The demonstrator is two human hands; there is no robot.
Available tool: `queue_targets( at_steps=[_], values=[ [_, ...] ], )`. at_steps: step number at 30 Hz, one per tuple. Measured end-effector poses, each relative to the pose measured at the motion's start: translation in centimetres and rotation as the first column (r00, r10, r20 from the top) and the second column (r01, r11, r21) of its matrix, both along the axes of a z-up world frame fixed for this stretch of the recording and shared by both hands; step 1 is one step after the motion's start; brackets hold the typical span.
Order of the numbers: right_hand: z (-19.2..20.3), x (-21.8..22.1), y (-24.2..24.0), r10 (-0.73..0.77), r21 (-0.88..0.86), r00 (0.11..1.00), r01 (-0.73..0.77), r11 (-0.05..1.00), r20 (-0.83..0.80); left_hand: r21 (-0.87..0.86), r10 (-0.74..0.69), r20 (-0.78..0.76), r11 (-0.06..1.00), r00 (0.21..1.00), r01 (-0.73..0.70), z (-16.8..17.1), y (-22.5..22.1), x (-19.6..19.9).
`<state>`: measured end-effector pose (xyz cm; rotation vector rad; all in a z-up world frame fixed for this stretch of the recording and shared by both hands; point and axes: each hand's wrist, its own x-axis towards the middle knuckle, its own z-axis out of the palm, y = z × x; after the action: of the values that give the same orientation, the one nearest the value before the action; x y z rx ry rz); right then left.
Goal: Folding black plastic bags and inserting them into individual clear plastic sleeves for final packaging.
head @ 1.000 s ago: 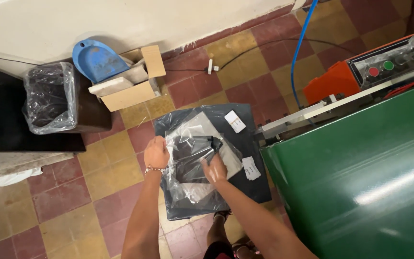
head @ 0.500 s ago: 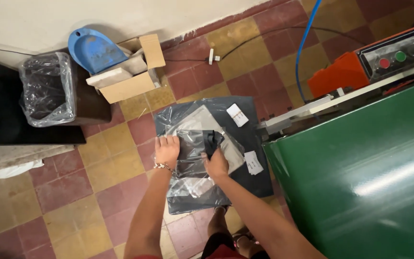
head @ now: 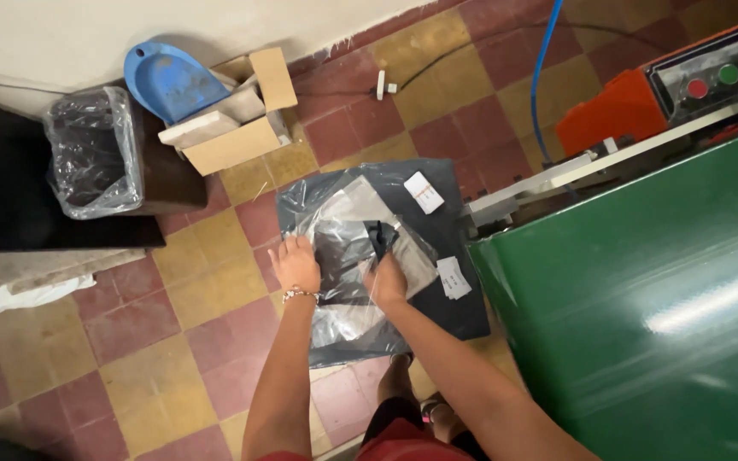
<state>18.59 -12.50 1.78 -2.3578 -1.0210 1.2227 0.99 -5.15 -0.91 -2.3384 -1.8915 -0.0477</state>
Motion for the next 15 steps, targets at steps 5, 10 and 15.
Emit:
queue_targets(
  at_steps=[5, 10, 15],
  values=[
    [6.0, 0.8, 0.9, -0.006, 0.087, 0.999, 0.009, 0.996, -0.041, -0.236, 0.111, -0.002, 0.966, 0.994, -0.108, 2.6, -2.1, 0.7],
    [1.8, 1.0, 0.7, 0.029, 0.04, 0.999, -0.028, 0.999, -0.024, -0.398, 0.237, 0.223, 0.908, 0.946, -0.134, 4.5, 1.4, -2.2],
    [3.2, 0.9, -1.0, -0.099, 0.114, 0.955, 0.135, 0.984, -0.278, -0.419, 0.382, 0.623, 0.9, 0.682, -0.121, 15.9, 0.2, -2.3]
  ],
)
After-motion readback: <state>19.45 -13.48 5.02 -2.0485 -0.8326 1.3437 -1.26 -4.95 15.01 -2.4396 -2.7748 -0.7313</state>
